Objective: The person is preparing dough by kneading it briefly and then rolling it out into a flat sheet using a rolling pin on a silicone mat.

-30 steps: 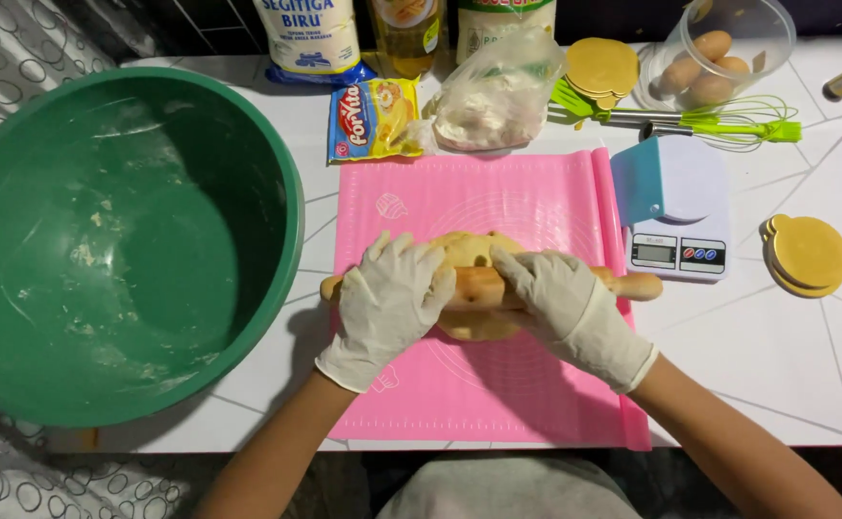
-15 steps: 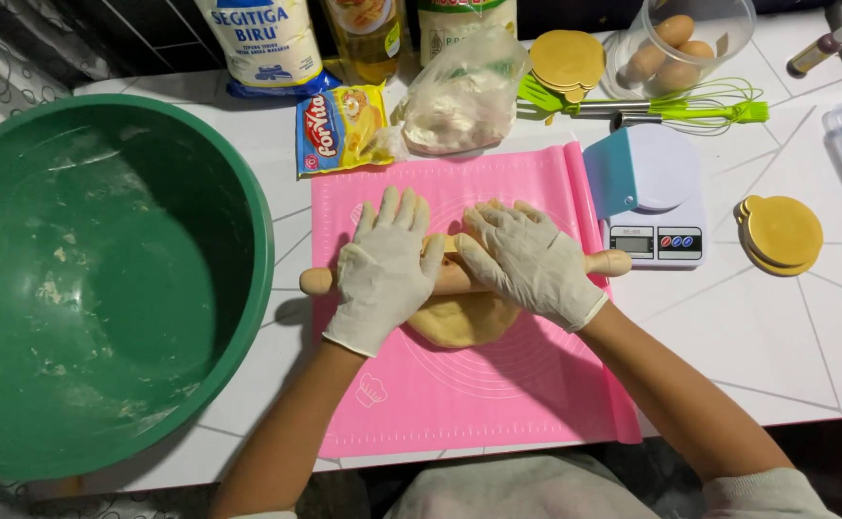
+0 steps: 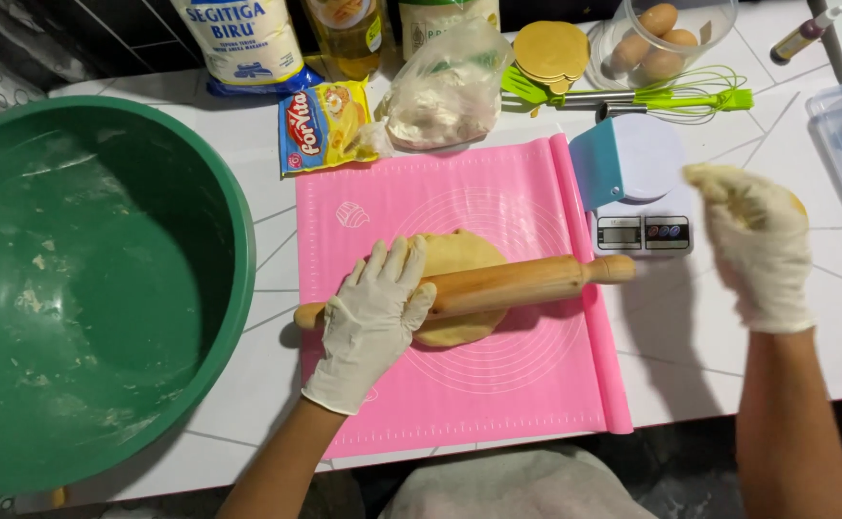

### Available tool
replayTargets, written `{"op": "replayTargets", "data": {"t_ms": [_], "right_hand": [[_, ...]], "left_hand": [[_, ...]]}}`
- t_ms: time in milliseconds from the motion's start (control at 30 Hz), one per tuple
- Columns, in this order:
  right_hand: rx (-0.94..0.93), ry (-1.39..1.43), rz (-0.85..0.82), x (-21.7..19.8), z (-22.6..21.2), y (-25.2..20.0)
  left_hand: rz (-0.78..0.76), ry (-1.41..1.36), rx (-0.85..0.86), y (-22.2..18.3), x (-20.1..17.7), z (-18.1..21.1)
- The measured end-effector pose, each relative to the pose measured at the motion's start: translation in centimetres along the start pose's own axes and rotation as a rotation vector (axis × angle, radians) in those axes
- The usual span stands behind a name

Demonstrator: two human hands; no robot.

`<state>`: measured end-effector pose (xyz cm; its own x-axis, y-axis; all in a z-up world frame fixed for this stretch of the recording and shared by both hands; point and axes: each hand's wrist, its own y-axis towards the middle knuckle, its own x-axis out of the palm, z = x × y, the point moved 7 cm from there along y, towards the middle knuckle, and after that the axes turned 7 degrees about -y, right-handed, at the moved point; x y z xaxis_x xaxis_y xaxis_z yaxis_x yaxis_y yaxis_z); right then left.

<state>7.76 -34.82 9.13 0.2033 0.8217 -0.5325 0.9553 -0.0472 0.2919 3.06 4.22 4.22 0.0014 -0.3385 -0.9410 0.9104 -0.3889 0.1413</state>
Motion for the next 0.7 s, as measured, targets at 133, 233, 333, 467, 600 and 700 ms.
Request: {"op": "replayTargets", "data": {"t_ms": [133,233,333,467,600,700], "right_hand": [[0.280,-0.807,-0.044,-5.9,7.1,2.3],[0.668,-0.842,-0.287,-5.9,8.7,2.2],[0.674,-0.856,-0.402,-5.1,7.9,2.3],[0.633,-0.773,-0.407,-5.3,6.6,1.6],[0.559,-0.776,-0.396,-5.5,8.5,2.0],[0.676,-0.740,-0.363,-5.4,9.0,2.1]], "left_hand": [[-0.005,-0.062,-0.018,0.2,0.3,-0.7],[0.007,-0.102,0.002,0.4,0.2,-0.5],[0.039,-0.102,0.008,0.3,-0.2,-0.4],[0.040,-0.178,-0.016,0.4,-0.8,-0.3],[0.068,-0.105,0.006,0.5,-0.4,-0.5],[0.068,-0.114,-0.011,0.4,-0.5,-0.6]]}}
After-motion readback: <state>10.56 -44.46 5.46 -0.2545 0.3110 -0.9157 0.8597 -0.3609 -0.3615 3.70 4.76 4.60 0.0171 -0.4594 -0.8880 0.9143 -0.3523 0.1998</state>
